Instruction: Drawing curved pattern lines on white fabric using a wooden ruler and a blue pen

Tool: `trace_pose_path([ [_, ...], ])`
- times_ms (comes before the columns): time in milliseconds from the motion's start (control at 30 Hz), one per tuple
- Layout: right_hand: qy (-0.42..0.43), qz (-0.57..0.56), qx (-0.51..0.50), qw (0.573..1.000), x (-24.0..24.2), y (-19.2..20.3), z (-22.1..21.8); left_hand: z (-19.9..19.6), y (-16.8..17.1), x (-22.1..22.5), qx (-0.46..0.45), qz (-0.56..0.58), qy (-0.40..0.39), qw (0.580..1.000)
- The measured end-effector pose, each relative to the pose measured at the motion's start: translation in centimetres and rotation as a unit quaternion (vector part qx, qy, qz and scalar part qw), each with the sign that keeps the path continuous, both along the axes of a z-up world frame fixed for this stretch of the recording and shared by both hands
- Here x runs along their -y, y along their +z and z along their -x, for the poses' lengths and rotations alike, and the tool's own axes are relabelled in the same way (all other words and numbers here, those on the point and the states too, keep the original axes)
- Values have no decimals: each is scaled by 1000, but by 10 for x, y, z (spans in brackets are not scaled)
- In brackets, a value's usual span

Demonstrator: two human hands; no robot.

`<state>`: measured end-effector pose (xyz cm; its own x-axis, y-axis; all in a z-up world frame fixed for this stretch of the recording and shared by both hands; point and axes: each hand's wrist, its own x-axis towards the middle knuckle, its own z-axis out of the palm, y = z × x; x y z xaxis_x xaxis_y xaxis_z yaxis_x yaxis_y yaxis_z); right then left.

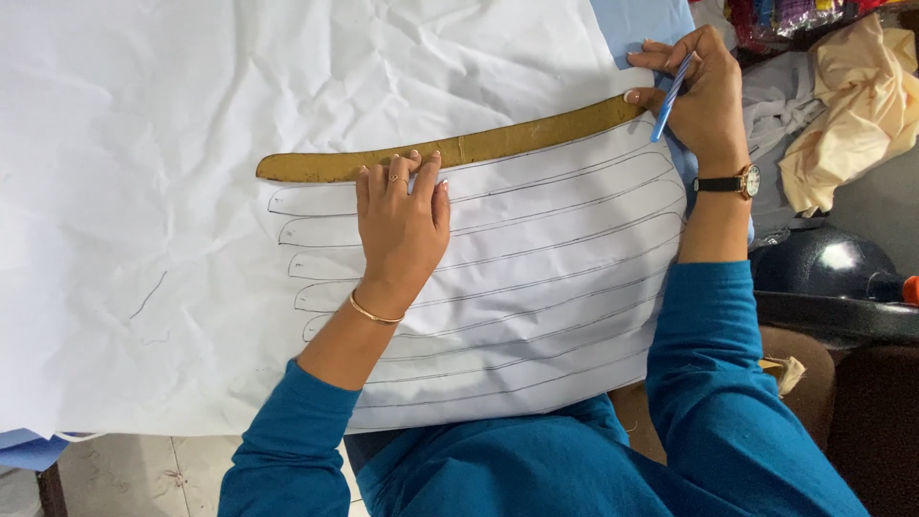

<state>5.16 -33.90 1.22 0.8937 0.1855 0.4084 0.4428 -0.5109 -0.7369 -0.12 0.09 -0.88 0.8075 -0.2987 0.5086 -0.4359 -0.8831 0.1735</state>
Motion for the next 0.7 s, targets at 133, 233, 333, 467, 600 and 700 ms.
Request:
trace_pose_path([
  [133, 0, 7, 3, 1000, 0, 1, 0, 0, 1, 0, -12, 3, 2, 1000],
  [233, -5, -4, -4, 1000, -1, 1, 1, 0, 3, 0, 6, 6, -8, 1000],
  [333, 11, -31, -7, 999, 2, -1, -2, 0, 10, 0, 15, 13, -25, 999],
  [467, 35, -16, 20, 999, 6, -2, -2, 0, 11, 1, 23, 15, -30, 999],
  [600, 15, -19, 2, 1000, 3, 0, -2, 0, 8, 1, 25, 19, -28, 999],
  [700, -2, -16, -7, 1000, 3, -1, -2, 1, 8, 1, 22, 15, -26, 999],
])
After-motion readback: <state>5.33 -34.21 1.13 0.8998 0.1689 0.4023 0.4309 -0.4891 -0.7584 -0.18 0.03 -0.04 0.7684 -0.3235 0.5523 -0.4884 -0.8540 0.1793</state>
